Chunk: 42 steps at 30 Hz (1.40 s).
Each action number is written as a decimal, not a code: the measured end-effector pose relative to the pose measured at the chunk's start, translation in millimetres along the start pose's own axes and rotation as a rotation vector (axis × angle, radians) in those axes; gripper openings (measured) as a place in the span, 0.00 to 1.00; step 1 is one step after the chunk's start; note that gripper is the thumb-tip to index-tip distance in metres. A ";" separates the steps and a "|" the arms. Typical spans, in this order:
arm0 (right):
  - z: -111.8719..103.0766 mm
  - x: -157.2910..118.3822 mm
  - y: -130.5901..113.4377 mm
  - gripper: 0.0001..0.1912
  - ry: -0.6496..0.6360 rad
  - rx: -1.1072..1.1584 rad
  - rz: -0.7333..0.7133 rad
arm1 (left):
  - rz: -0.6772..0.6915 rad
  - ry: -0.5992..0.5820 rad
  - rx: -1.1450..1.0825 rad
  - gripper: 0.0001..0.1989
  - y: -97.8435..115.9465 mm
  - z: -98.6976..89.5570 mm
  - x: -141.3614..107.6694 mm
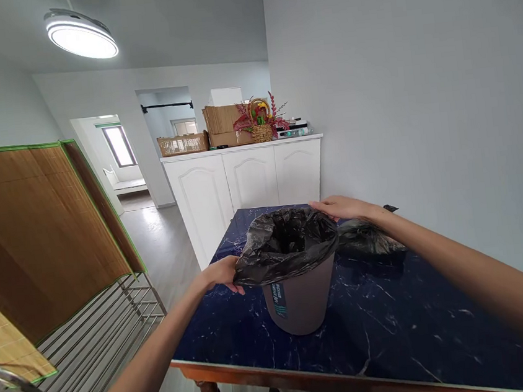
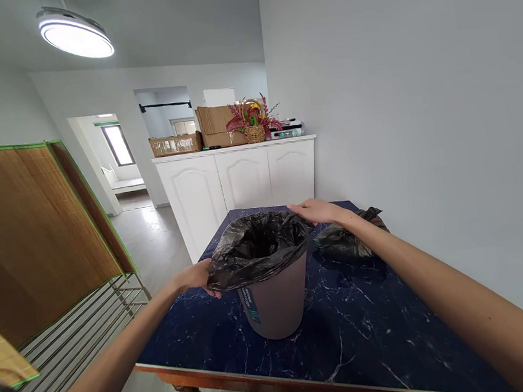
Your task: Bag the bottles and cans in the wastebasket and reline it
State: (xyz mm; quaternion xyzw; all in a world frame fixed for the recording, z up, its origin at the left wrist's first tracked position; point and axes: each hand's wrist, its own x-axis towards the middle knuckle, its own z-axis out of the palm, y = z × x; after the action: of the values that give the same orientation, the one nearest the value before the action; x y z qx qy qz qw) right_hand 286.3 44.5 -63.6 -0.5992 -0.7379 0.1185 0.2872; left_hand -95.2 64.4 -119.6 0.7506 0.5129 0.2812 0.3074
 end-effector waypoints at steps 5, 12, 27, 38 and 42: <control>-15.6 -53.2 -15.7 0.21 0.137 0.093 -0.236 | 0.167 0.279 0.093 0.19 22.0 -11.6 -33.9; -19.3 -109.3 -44.4 0.18 0.003 0.111 -0.597 | 0.819 0.364 0.416 0.26 40.6 18.7 -96.3; -12.7 -162.8 -46.9 0.09 0.014 -0.258 -0.691 | 0.901 0.273 0.478 0.06 34.9 21.9 -100.9; 9.3 -172.2 -62.6 0.08 -0.134 0.072 -0.485 | 0.872 0.012 0.665 0.13 -6.6 36.4 -96.6; -1.2 -157.2 -69.2 0.12 0.213 -0.007 -0.552 | 0.800 -0.163 0.642 0.13 -25.8 43.5 -98.5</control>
State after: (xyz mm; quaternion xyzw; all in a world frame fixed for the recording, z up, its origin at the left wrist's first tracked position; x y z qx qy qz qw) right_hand 248.8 -123.0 -71.0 -0.3859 -0.8391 -0.0302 0.3821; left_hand -109.6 -28.5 -177.9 0.9639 0.2205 0.1459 -0.0311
